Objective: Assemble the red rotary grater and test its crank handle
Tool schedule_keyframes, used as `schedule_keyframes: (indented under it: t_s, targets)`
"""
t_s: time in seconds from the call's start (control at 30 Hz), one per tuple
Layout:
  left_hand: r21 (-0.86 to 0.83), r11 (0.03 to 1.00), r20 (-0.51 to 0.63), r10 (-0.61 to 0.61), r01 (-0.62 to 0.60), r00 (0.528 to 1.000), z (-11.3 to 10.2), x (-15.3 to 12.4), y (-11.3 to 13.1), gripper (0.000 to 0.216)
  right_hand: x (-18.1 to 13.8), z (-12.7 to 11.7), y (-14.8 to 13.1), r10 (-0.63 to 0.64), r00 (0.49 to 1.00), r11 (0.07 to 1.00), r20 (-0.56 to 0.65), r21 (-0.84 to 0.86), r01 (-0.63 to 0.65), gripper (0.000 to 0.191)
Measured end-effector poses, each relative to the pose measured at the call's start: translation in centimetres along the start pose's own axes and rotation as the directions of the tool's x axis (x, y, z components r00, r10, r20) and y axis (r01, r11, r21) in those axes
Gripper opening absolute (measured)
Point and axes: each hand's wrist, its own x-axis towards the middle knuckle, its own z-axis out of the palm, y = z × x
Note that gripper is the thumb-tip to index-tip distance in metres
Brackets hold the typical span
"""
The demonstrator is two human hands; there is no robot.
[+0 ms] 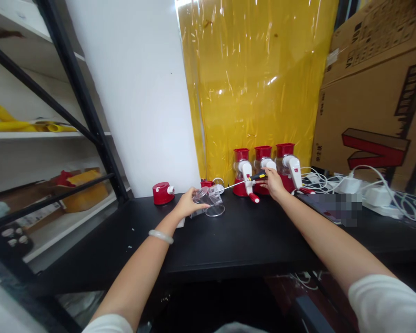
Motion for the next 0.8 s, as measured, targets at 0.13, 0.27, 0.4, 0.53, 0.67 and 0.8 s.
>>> schedule_keyframes:
  t_s: [0.13, 0.27, 0.4, 0.53, 0.67, 0.8]
  targets:
    - [-0.004, 0.999, 0.014, 0.043, -0.043, 0.999, -0.2, 0.5, -0.3, 0.079, 0.5, 0.8, 0.7, -0.029, 0.995, 0.994, -0.097, -0.109, 0.019, 0.026]
    - [-0.012, 0.999, 0.015, 0.044, -0.044, 0.999, -0.1, 1.3, -1.1, 0.086, 1.0, 1.5, 1.1, 0.026, 0.987, 0.993, -0.16, -0.112, -0.045, 0.027]
    - [-0.035, 0.999, 0.012, 0.003, -0.003, 1.0, 0.2, 1.8, -1.5, 0.09, 1.2, 1.5, 1.5, -0.042, 0.984, 0.997, -0.172, -0.073, 0.03, 0.031]
    - [-0.032, 0.999, -0.027, 0.011, -0.012, 1.0, 0.6, 1.6, -1.3, 0.092, 1.0, 0.6, 2.1, -0.168, 0.964, 0.985, -0.206, -0.074, 0.156, 0.034]
    - [0.001, 0.995, -0.069, 0.104, -0.104, 0.992, 1.1, 1.0, -1.3, 0.09, 0.7, -0.2, 2.5, -0.172, 0.967, 0.984, -0.187, -0.076, 0.16, 0.042]
    - [0.064, 0.993, -0.089, 0.103, -0.098, 0.991, 1.4, 0.6, -1.7, 0.09, 0.5, -0.5, 2.6, -0.193, 0.964, 0.979, -0.184, -0.106, 0.175, 0.038]
